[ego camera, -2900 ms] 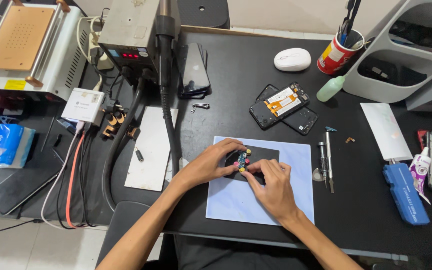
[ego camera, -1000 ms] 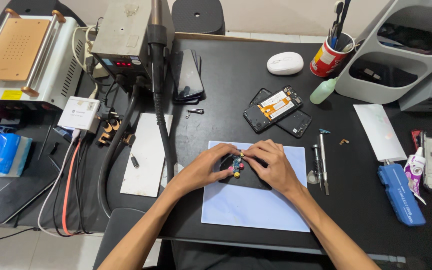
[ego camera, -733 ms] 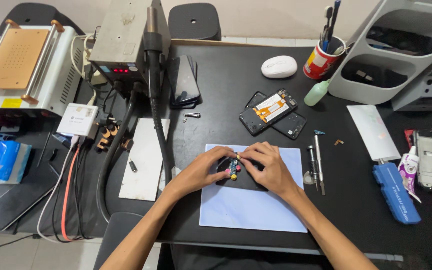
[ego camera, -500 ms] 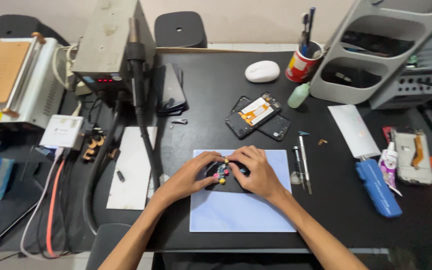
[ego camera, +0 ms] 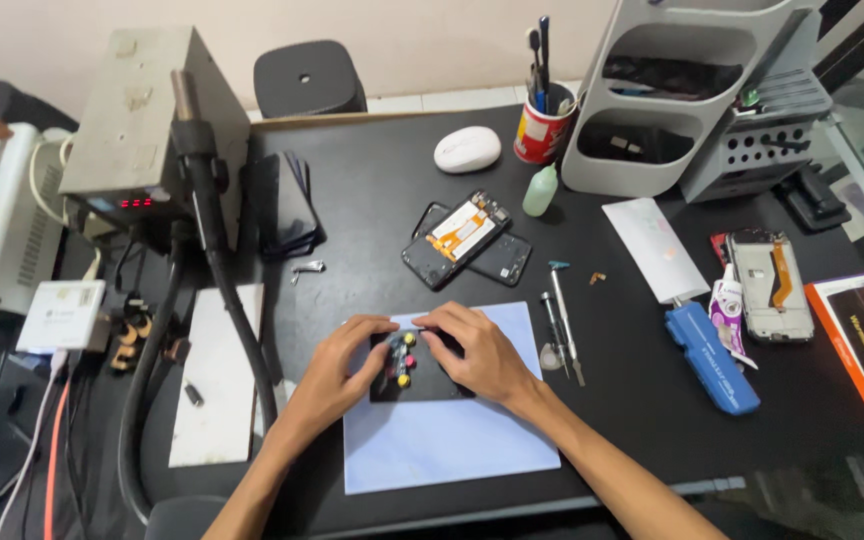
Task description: The person disassembles a smartphone, removes the motherboard, and places it on a small black board with colorful buttons. They then use a hot air gun to heat the board while holding it with tweezers. Finally, they reassemble the phone by reconnecting internal components.
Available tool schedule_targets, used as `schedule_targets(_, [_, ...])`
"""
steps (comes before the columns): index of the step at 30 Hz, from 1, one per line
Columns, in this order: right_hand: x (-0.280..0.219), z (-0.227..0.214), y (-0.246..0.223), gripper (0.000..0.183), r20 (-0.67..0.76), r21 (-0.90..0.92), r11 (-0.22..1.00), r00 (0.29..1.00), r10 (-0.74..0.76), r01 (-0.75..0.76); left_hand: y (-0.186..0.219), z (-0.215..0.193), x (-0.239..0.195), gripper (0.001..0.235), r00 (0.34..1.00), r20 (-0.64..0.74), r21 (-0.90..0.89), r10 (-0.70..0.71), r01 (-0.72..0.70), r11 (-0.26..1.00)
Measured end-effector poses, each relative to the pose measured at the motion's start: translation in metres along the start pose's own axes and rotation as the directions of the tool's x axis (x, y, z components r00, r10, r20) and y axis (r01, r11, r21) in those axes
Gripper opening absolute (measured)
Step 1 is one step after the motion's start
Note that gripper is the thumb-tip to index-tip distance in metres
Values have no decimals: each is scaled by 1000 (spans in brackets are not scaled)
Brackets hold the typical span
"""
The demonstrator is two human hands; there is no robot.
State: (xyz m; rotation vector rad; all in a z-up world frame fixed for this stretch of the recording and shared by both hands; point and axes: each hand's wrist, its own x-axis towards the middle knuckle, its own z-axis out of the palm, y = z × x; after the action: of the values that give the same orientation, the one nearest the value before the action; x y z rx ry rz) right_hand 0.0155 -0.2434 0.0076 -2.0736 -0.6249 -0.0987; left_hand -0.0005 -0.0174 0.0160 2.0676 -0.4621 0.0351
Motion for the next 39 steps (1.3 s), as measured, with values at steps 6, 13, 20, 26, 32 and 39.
schedule_targets(6, [3,-15,19,16,-182,111,993,982,59,-39,9,18,52,15,989,-150,-36,-5,0,999])
schedule_targets(13, [6,-14,39,11,-250,245,949,933,258,-197,33,67,154,15,974,-222,-153,46,-81,985])
schedule_targets(20, [4,-14,40,12,-185,240,937,935,301,-254,21,103,278,15,942,-334,-171,-16,-43,984])
schedule_targets(26, [8,-15,42,11,-150,270,930,943,297,-250,-16,133,336,31,939,-339,-286,-59,-43,957])
schedule_targets(32, [10,-18,42,10,-131,287,930,953,274,-228,-42,148,349,62,995,-100,-339,-23,-12,941])
schedule_targets(39, [10,-18,43,10,-104,265,935,957,271,-236,-53,151,354,82,991,48,-461,126,-90,883])
